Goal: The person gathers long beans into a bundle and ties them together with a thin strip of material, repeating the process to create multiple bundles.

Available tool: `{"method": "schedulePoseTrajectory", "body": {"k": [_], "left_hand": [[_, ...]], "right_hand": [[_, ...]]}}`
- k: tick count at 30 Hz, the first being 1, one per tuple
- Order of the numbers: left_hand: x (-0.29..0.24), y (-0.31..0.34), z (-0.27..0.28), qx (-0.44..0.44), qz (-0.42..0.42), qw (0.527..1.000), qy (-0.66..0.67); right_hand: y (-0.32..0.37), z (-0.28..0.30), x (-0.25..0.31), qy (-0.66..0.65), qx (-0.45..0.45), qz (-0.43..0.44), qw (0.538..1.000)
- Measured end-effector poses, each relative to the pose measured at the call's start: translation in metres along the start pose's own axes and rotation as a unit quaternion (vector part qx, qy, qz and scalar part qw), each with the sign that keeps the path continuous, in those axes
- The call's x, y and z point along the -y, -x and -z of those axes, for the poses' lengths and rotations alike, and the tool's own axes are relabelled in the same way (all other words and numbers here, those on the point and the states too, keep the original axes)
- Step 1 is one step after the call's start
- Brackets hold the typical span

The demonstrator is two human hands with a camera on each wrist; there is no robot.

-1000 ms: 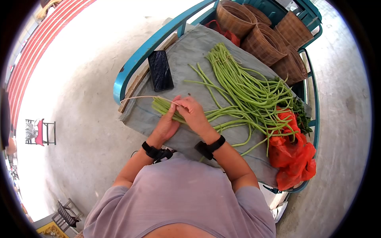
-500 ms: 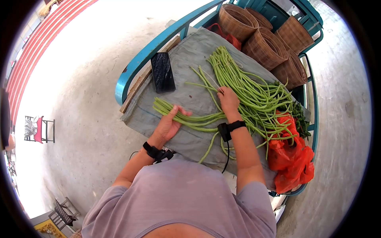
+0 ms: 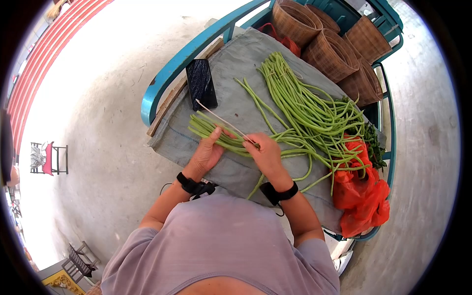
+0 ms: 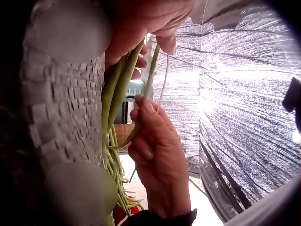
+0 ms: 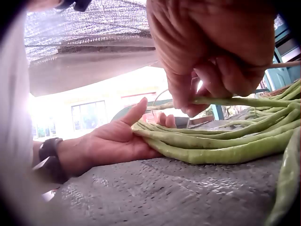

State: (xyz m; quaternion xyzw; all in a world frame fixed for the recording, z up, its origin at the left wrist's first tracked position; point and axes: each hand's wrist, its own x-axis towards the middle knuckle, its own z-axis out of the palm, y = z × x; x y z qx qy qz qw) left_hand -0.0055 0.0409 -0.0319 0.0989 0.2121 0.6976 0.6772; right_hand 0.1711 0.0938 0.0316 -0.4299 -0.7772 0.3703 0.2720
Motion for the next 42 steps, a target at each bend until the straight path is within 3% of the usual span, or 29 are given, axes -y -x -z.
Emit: {"method": "schedulePoseTrajectory", "body": {"k": [4,10,19,25,31,34,37,40,42], "left_hand": [[0.003,-0.002,0.002,-0.034,-0.014,0.999,0.011],[-0.003,-0.001,-0.004,0.005,0.005,1.000,0.009],[-0.002,-0.002,-0.003,0.021,0.001,0.999,0.031],[-0.001,-0.002,-0.001,0.012,-0.004,1.000,0.024],[0.001,-0.002,-0.001,0.002,-0.007,1.000,0.031],[0.002,-0.005,0.000,0.009,-0.024,1.000,-0.004],[0.003,-0.006,0.004,0.030,-0.017,0.999,-0.015],[0.002,-0.006,0.002,0.042,-0.015,0.999,-0.005],[0.002,-0.004,0.002,0.032,-0.004,0.999,-0.001]], "right_hand": [[0.009,0.008,0.004,0.020,0.019,-0.027,0.999],[0.015,0.004,-0.004,-0.017,0.026,-0.045,0.999],[0.003,0.012,0.005,0.018,0.103,0.023,0.994],[0.005,-0.006,0.003,0.048,0.067,0.066,0.994],[0.003,-0.016,0.009,0.075,0.029,0.053,0.995],[-0.001,-0.012,0.007,0.063,0.054,0.070,0.994],[-0.020,-0.003,-0.009,-0.047,-0.073,-0.009,0.996],[-0.057,0.019,-0.039,0.005,-0.121,-0.033,0.992],[-0.070,0.023,-0.059,0.124,-0.069,-0.087,0.986]]}}
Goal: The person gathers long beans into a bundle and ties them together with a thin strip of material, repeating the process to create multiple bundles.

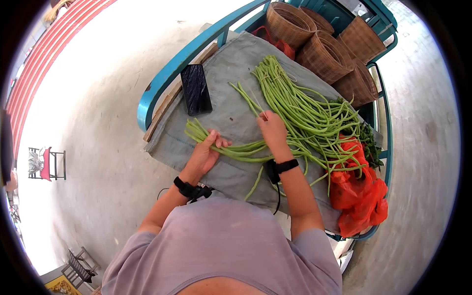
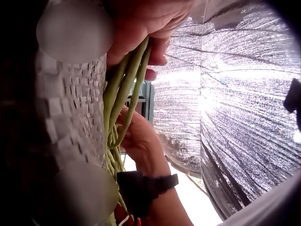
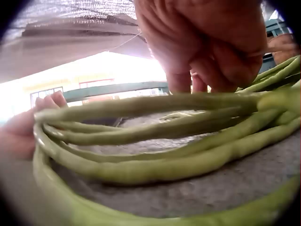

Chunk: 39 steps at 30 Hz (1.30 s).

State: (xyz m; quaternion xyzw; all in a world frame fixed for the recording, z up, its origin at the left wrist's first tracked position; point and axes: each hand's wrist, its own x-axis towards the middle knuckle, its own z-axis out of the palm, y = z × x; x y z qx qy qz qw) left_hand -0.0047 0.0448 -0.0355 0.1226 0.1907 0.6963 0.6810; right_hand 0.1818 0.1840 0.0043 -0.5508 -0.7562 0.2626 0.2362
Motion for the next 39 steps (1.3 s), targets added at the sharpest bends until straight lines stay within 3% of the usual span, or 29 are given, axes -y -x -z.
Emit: {"method": "schedulePoseTrajectory", "body": {"k": [1,2,5,8,12,15,25,28,31,34,37,39], "left_hand": [[-0.001,0.000,0.000,-0.006,0.004,1.000,0.003],[-0.002,0.000,0.000,-0.013,0.010,1.000,-0.010],[-0.006,0.002,-0.001,-0.031,0.018,0.999,-0.031],[-0.007,0.004,-0.007,-0.030,0.015,0.999,-0.024],[-0.008,0.002,-0.009,-0.027,0.014,0.999,-0.020],[-0.007,0.002,-0.007,-0.007,0.009,1.000,-0.022],[-0.007,0.006,-0.007,-0.009,-0.006,1.000,-0.018],[-0.006,0.005,-0.005,-0.012,0.000,1.000,-0.023],[-0.008,0.006,-0.007,-0.006,0.006,0.999,-0.034],[-0.005,0.007,-0.005,-0.021,0.001,1.000,-0.013],[-0.010,0.009,-0.014,-0.036,0.008,0.999,-0.019],[-0.008,0.006,-0.006,-0.020,0.009,1.000,-0.016]], "right_hand": [[-0.006,-0.005,-0.008,0.064,0.025,-0.018,0.998],[-0.008,-0.014,-0.017,0.127,-0.012,0.012,0.992],[-0.010,-0.005,-0.007,0.046,0.027,-0.042,0.998],[0.001,0.001,-0.013,-0.136,-0.011,0.012,0.991],[0.043,0.017,0.012,-0.196,0.006,0.025,0.980],[0.060,0.016,0.010,-0.090,0.072,0.089,0.989],[0.070,0.008,0.016,-0.116,0.086,0.084,0.986],[0.075,0.005,0.017,-0.121,0.075,0.092,0.986],[0.078,0.002,0.022,-0.190,0.065,0.038,0.979],[0.079,0.002,0.025,-0.169,0.064,0.067,0.981],[0.081,0.004,0.032,-0.262,0.030,-0.035,0.964],[0.074,0.026,0.048,-0.306,-0.064,0.053,0.948]]}}
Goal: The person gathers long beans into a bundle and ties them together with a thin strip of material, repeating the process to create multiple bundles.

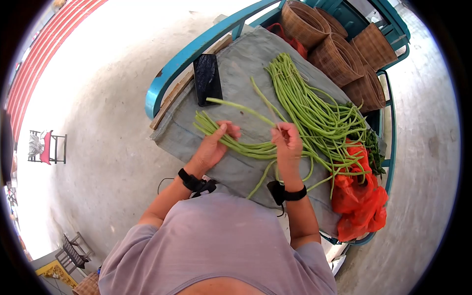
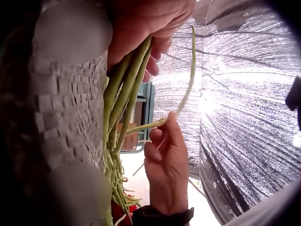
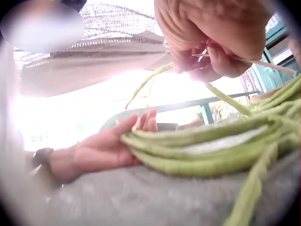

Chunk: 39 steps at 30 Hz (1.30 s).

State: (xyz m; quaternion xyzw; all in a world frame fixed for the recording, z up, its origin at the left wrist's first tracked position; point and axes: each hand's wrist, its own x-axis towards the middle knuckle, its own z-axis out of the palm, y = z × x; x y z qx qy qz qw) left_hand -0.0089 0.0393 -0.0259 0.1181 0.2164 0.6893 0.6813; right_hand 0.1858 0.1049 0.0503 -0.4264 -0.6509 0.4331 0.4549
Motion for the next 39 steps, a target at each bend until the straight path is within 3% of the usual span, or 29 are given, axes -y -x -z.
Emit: {"method": "schedulePoseTrajectory", "body": {"k": [4,7,10,15,20,23,32,36,38,39], "left_hand": [[0.006,-0.004,0.010,0.027,-0.003,1.000,0.015],[0.006,-0.004,0.008,0.029,-0.001,0.999,0.032],[-0.001,0.001,-0.001,-0.003,0.021,1.000,0.018],[-0.005,0.004,-0.003,0.020,0.015,1.000,0.005],[-0.003,0.006,-0.002,0.044,0.004,0.999,0.005],[-0.002,0.006,0.002,0.050,0.006,0.999,-0.001],[0.000,0.006,0.002,0.049,0.006,0.999,0.000],[-0.003,0.004,-0.003,0.029,0.002,1.000,0.009],[-0.003,0.005,-0.001,0.019,0.005,1.000,0.012],[-0.002,0.004,0.001,0.018,0.008,1.000,0.010]], "right_hand": [[-0.026,0.023,0.081,-0.084,-0.162,0.107,0.977],[-0.037,0.036,0.104,-0.118,-0.186,0.131,0.967],[-0.034,0.029,0.095,-0.196,-0.185,0.101,0.958],[-0.013,-0.007,0.050,-0.371,-0.099,-0.094,0.919],[0.008,-0.031,-0.016,-0.468,-0.026,-0.309,0.827],[0.013,-0.028,-0.040,-0.488,-0.010,-0.338,0.805],[0.015,-0.019,-0.032,-0.426,-0.026,-0.279,0.860],[-0.007,0.012,0.040,-0.246,-0.165,-0.083,0.952],[-0.015,0.045,0.063,-0.066,-0.148,0.035,0.986],[-0.015,0.049,0.073,0.024,-0.130,0.052,0.990]]}}
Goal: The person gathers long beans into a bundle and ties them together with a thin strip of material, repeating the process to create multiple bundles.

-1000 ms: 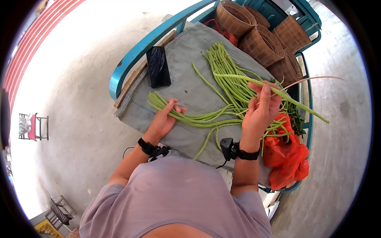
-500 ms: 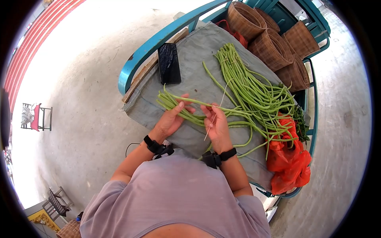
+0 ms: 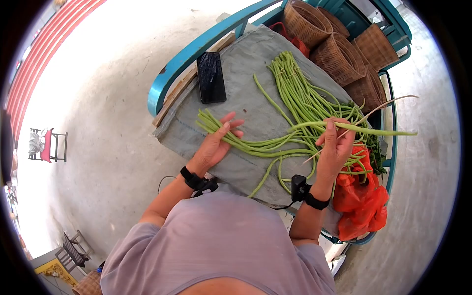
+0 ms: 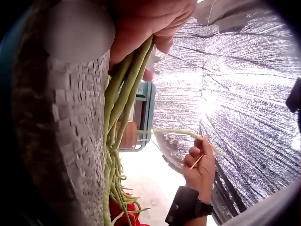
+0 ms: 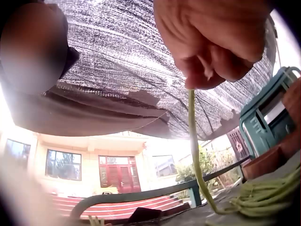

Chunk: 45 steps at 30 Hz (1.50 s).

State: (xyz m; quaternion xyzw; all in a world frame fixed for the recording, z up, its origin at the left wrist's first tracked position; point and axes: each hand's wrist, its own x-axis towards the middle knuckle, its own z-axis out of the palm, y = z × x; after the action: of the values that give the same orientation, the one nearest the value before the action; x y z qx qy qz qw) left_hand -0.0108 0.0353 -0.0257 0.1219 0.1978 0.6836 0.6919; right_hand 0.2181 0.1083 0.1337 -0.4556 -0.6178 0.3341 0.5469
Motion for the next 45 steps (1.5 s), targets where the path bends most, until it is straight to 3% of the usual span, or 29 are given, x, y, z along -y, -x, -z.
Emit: {"method": "schedulePoseTrajectory", "body": {"k": [2,4,6,11,23,26,29,32,35,39,42,45], "left_hand": [[0.002,-0.002,0.003,0.004,0.004,1.000,-0.001],[0.003,-0.003,0.005,0.014,0.004,1.000,0.000],[0.004,-0.001,0.006,0.012,0.006,1.000,-0.002],[-0.001,0.000,0.000,0.027,0.007,1.000,-0.007],[0.002,0.002,0.000,0.025,0.002,1.000,0.015],[0.006,-0.001,0.010,0.043,-0.007,0.999,0.024],[0.004,-0.002,0.003,0.013,-0.003,1.000,0.024],[0.002,-0.002,-0.002,-0.008,0.005,1.000,0.025],[0.004,-0.005,0.001,-0.003,-0.004,0.999,0.036],[0.003,-0.006,-0.001,-0.017,0.005,0.999,0.045],[0.005,-0.005,0.001,-0.017,0.000,0.999,0.047],[0.006,-0.004,0.002,-0.015,-0.011,0.999,0.033]], "right_hand": [[0.000,0.009,0.012,0.173,0.044,0.056,0.982],[0.012,-0.002,0.002,0.186,0.146,0.021,0.971],[0.032,-0.024,-0.026,0.248,0.246,0.126,0.928],[0.069,-0.046,-0.065,0.233,0.341,0.079,0.907],[0.064,-0.044,-0.074,0.260,0.340,0.091,0.899],[0.056,-0.040,-0.076,0.192,0.379,0.071,0.903],[0.030,-0.040,-0.075,0.197,0.251,0.079,0.944],[-0.008,-0.042,-0.102,0.248,0.199,0.065,0.946],[-0.029,-0.045,-0.169,0.350,0.179,0.161,0.905],[-0.037,-0.049,-0.162,0.447,0.249,0.026,0.859],[-0.035,-0.046,-0.181,0.227,0.201,0.011,0.953],[-0.020,-0.044,-0.145,0.072,0.169,-0.018,0.983]]}}
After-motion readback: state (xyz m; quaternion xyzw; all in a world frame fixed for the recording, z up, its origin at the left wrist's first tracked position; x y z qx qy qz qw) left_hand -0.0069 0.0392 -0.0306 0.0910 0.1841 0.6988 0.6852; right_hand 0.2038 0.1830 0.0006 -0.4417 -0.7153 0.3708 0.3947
